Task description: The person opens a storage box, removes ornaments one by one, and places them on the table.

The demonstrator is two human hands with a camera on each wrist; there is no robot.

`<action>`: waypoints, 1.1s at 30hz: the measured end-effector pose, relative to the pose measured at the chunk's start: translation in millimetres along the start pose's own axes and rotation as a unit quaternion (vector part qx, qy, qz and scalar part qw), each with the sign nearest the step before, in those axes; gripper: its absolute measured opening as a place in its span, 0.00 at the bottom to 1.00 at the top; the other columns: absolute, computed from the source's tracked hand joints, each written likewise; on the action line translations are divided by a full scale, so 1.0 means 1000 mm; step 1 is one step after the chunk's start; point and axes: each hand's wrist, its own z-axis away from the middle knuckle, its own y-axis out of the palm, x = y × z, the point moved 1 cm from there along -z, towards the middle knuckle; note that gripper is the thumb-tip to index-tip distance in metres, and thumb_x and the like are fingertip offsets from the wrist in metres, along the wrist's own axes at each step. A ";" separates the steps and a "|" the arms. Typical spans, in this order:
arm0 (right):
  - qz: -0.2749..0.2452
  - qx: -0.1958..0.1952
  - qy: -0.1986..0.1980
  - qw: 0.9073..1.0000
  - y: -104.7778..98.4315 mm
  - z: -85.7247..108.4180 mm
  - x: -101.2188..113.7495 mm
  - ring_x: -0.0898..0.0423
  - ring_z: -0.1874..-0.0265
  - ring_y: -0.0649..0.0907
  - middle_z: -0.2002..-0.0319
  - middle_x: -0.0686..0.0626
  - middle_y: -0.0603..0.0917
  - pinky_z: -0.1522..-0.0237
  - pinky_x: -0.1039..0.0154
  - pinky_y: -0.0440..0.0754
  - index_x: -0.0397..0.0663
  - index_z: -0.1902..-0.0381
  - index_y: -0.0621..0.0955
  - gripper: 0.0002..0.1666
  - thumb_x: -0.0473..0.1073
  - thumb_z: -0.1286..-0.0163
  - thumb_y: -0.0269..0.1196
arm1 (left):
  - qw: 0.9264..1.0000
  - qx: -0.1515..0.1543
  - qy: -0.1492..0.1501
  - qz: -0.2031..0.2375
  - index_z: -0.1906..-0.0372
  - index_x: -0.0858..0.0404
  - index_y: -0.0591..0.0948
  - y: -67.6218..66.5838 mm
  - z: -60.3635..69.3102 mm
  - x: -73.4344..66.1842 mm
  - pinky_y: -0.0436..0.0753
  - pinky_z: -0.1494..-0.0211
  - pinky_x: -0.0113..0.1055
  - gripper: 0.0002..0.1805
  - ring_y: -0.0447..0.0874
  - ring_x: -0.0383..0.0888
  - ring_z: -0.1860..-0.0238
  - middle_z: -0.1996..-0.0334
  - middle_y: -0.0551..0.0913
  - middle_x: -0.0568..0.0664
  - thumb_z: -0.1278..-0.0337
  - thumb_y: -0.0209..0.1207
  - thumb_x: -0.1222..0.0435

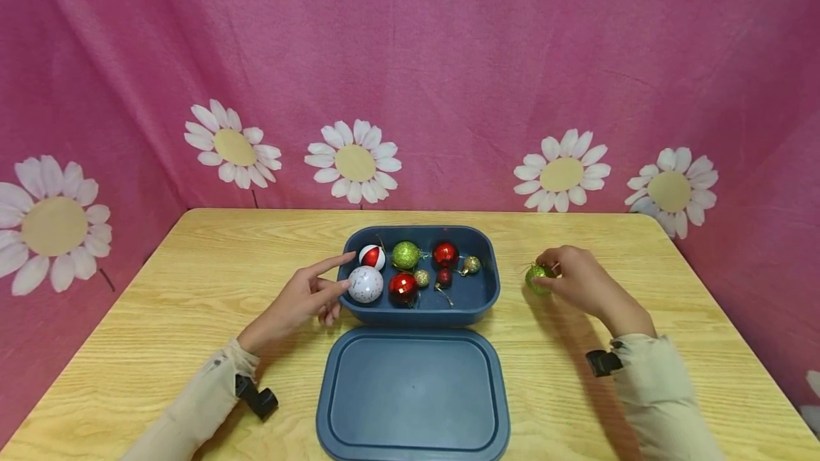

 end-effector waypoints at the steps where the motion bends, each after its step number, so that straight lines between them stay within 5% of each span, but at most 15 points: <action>1: 0.001 0.006 -0.002 1.000 0.001 0.000 -0.001 0.45 0.64 0.84 0.65 0.42 0.85 0.61 0.48 0.83 0.29 0.57 0.83 0.17 0.37 0.39 0.71 | 1.000 0.001 0.003 -0.005 0.25 0.57 0.64 -0.001 0.000 0.000 0.79 0.79 0.36 0.31 0.78 0.48 0.83 0.81 0.81 0.59 0.28 0.57 0.61; 8: 0.007 0.026 -0.015 1.000 0.002 0.001 -0.004 0.47 0.66 0.83 0.66 0.43 0.85 0.62 0.49 0.82 0.29 0.59 0.83 0.16 0.36 0.41 0.72 | 1.000 0.002 0.015 -0.010 0.25 0.57 0.65 -0.002 0.000 0.001 0.80 0.79 0.36 0.30 0.79 0.48 0.83 0.81 0.81 0.61 0.27 0.55 0.60; 16: 0.000 0.035 -0.002 0.999 0.000 0.005 -0.002 0.44 0.64 0.85 0.62 0.36 0.85 0.60 0.47 0.84 0.23 0.53 0.80 0.21 0.37 0.38 0.70 | 1.000 -0.001 -0.007 0.010 0.24 0.57 0.62 0.006 0.000 0.000 0.80 0.79 0.35 0.30 0.79 0.46 0.83 0.81 0.81 0.59 0.26 0.54 0.61; 20: 0.009 0.031 -0.002 0.999 -0.002 0.007 0.001 0.39 0.60 0.85 0.57 0.32 0.84 0.57 0.44 0.83 0.23 0.51 0.80 0.23 0.39 0.35 0.68 | 1.000 -0.014 -0.008 -0.015 0.22 0.58 0.58 0.008 0.001 -0.003 0.81 0.78 0.35 0.33 0.79 0.45 0.83 0.80 0.82 0.57 0.26 0.54 0.62; 25: 0.036 0.005 -0.016 0.999 -0.009 0.008 0.013 0.34 0.55 0.82 0.54 0.30 0.83 0.54 0.38 0.80 0.26 0.52 0.81 0.21 0.40 0.34 0.68 | 0.998 -0.049 -0.014 -0.023 0.20 0.56 0.50 0.008 0.002 -0.005 0.79 0.79 0.34 0.39 0.77 0.45 0.83 0.81 0.79 0.54 0.28 0.57 0.63; 33: 0.005 -0.092 -0.072 0.993 -0.019 0.014 0.064 0.42 0.56 0.84 0.52 0.38 0.84 0.56 0.43 0.82 0.35 0.50 0.82 0.17 0.39 0.33 0.68 | 0.999 -0.038 -0.023 -0.007 0.21 0.58 0.52 0.010 0.000 -0.007 0.79 0.79 0.33 0.40 0.76 0.43 0.85 0.83 0.78 0.53 0.30 0.58 0.66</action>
